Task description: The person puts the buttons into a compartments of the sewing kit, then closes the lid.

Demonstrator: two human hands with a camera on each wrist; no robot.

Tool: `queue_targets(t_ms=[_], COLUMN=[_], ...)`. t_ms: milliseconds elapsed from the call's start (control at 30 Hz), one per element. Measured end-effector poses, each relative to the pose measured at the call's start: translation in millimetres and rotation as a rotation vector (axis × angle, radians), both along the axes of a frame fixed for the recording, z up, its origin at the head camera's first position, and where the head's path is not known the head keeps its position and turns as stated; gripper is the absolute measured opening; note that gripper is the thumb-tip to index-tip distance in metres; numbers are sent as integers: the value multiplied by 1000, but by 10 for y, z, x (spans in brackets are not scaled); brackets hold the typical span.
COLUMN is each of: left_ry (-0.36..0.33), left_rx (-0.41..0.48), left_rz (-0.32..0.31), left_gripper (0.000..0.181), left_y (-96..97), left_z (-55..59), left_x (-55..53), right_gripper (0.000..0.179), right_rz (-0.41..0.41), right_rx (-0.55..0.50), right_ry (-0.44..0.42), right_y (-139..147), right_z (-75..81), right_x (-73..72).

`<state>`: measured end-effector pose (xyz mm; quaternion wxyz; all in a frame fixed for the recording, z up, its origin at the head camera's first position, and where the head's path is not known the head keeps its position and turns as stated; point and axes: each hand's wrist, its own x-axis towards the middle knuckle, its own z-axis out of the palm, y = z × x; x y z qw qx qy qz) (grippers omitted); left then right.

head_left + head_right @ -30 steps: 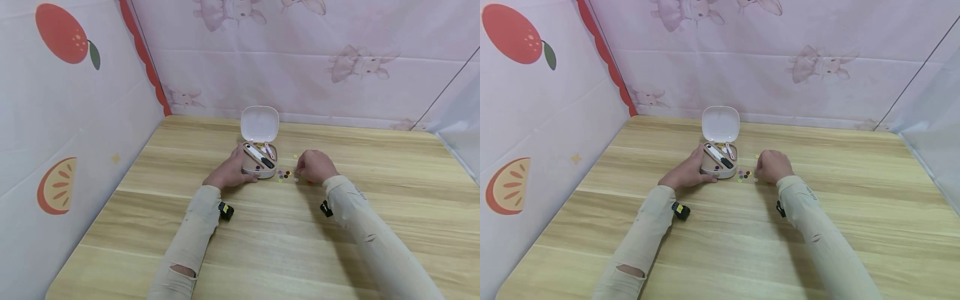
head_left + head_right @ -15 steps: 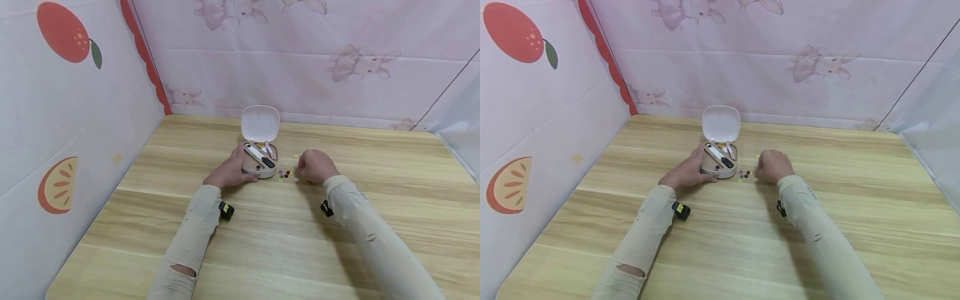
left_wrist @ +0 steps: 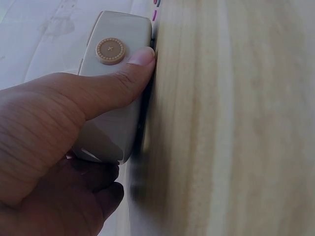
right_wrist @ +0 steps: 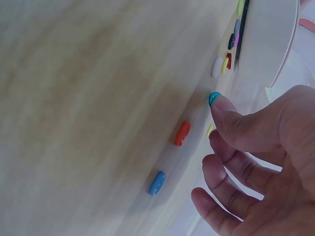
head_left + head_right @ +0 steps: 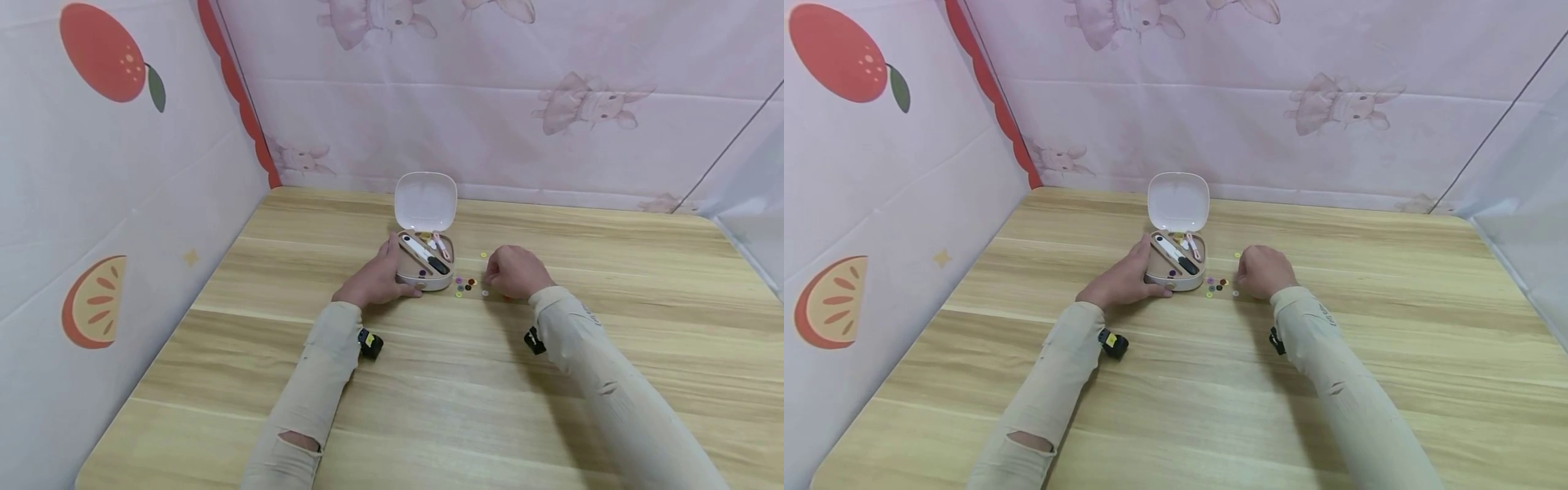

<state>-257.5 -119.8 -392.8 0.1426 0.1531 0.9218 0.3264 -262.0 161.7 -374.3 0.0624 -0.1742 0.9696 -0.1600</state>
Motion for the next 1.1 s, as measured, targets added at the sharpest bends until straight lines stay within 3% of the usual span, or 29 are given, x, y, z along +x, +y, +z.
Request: queue_targets(t_ms=[400,600,1100], left_ry=[4,9,2], left_rx=[3,5,3], left_rz=[-6,-8,-6], left_gripper=[128,129,127], left_y=[13,5,-9], left_z=[4,5,-3], left_x=[-7,-6,-5], right_gripper=[18,26,18], right_rz=[16,7,25], right_rx=[-8,-27,-60], right_ry=[-6,-20,69], right_y=[28,-5,-172], right_z=[-14,36,190], right_x=[-4,-15,-27])
